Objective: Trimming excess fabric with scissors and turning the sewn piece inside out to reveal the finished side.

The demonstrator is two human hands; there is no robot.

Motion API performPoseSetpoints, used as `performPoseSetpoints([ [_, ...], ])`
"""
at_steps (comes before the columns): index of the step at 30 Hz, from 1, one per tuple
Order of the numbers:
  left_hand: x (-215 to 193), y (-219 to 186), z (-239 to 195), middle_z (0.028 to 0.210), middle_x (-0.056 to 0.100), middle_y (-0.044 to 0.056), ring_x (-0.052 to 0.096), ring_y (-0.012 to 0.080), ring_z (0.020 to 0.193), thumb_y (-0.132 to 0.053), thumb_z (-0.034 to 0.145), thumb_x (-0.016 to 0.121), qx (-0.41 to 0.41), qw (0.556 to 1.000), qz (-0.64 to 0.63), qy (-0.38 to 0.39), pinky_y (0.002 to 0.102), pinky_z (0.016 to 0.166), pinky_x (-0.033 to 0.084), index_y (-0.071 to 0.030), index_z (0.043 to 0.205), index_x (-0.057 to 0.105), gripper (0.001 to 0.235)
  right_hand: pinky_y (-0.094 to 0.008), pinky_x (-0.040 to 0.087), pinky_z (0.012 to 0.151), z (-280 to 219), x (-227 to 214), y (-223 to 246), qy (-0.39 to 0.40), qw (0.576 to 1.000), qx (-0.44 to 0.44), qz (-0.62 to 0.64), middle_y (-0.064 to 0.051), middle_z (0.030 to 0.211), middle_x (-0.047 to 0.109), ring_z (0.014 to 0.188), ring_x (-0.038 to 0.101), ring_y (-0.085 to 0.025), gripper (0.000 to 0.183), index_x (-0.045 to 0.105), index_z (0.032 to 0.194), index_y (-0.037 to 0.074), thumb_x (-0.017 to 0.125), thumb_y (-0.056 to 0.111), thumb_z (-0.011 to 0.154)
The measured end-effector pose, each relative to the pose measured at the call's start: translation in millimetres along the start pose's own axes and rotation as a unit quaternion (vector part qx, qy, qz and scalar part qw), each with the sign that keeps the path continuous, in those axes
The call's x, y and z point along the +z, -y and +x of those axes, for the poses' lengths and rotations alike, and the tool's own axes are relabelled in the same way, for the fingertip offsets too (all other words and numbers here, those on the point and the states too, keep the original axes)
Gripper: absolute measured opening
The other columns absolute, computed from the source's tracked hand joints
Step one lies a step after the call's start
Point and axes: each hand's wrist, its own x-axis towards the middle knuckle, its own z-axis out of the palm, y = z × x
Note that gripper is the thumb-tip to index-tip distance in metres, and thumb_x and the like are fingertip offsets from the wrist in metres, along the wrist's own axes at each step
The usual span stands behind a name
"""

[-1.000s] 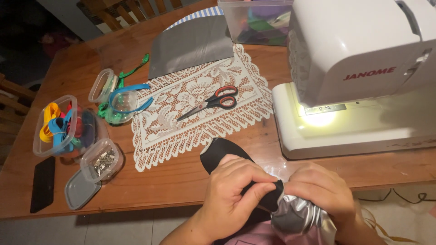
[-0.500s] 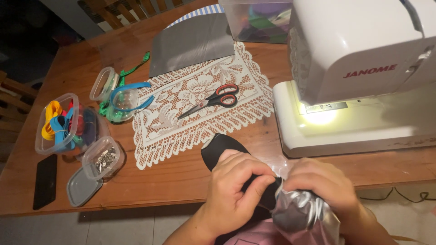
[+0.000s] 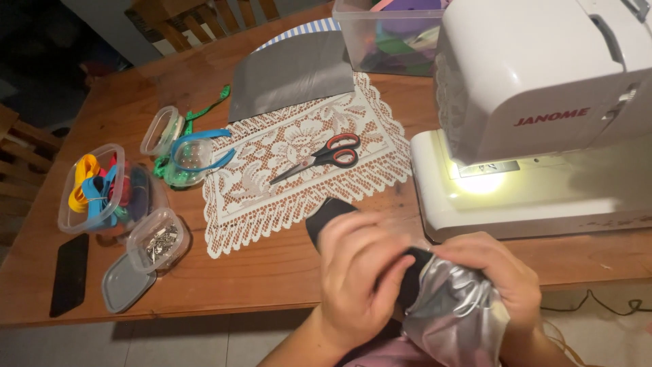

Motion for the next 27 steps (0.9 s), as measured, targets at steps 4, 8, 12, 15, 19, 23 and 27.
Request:
performPoseSetpoints([
  [4,13,-5,-10,0.095,0.066,0.007,0.062,0.0270,0.086,-0.024,0.094,0.075,0.019,0.993,0.080,-0.082,0.039,0.083,0.053,-0.008,0.103,0.067,0.020,-0.033,0.057,0.090,-15,9,-21,-0.092,0.992,0.033,0.077,-0.023,0.106,0.071,0.101,0.072,-0.030,0.021,0.065,0.104,-0.005,0.058,0.013,0.093],
  [8,17,-8,-20,0.097,0.070,0.013,0.070,0.0274,0.088,-0.013,0.095,0.072,-0.094,0.994,-0.004,-0.059,0.036,0.083,0.057,-0.001,0.104,0.068,0.015,-0.030,0.056,0.088,-28,22,-25,-0.129,0.956,0.186,0.187,-0.020,0.115,0.071,0.102,0.071,-0.026,0.025,0.064,0.109,-0.006,0.064,0.005,0.086],
  [12,16,-10,-21,0.091,0.069,0.011,0.069,0.0250,0.079,-0.004,0.094,0.068,-0.101,0.993,-0.009,-0.053,0.034,0.075,0.056,-0.002,0.096,0.066,0.003,-0.028,0.056,0.082,-26,21,-31,-0.112,0.928,0.277,0.224,-0.022,0.099,0.071,0.090,0.070,-0.024,0.050,0.063,0.124,-0.009,0.071,-0.004,0.076],
  [15,19,-11,-24,0.090,0.067,0.013,0.067,0.0283,0.078,-0.001,0.094,0.062,-0.080,0.995,-0.003,-0.066,0.037,0.075,0.055,0.000,0.096,0.063,0.003,-0.024,0.056,0.077,-21,27,-16,-0.047,0.965,0.176,0.187,-0.017,0.109,0.072,0.096,0.073,-0.019,0.037,0.067,0.117,-0.006,0.072,0.003,0.081],
  [19,19,-10,-23,0.092,0.067,0.013,0.068,0.0288,0.079,-0.003,0.095,0.063,-0.057,0.997,0.000,-0.050,0.038,0.073,0.056,0.000,0.098,0.063,0.004,-0.024,0.044,0.073,-13,47,-7,-0.157,0.951,0.126,0.234,-0.011,0.088,0.062,0.079,0.059,-0.016,0.022,0.060,0.097,0.002,0.065,0.021,0.088],
  [23,19,-9,-24,0.093,0.065,0.015,0.065,0.0311,0.078,-0.002,0.096,0.061,-0.050,0.998,-0.012,-0.023,0.040,0.073,0.055,0.002,0.100,0.062,0.006,-0.022,0.044,0.070,-14,52,-9,-0.159,0.953,0.110,0.232,-0.006,0.089,0.057,0.075,0.056,-0.012,0.049,0.061,0.104,0.004,0.080,0.035,0.072],
  [27,19,-6,-23,0.092,0.065,0.015,0.064,0.0320,0.077,-0.004,0.097,0.058,-0.038,0.999,-0.014,-0.015,0.040,0.072,0.055,0.002,0.099,0.062,0.007,-0.025,0.046,0.077,-8,52,-2,-0.141,0.973,0.068,0.169,-0.007,0.092,0.057,0.083,0.057,-0.014,0.034,0.061,0.099,0.005,0.069,0.035,0.086],
])
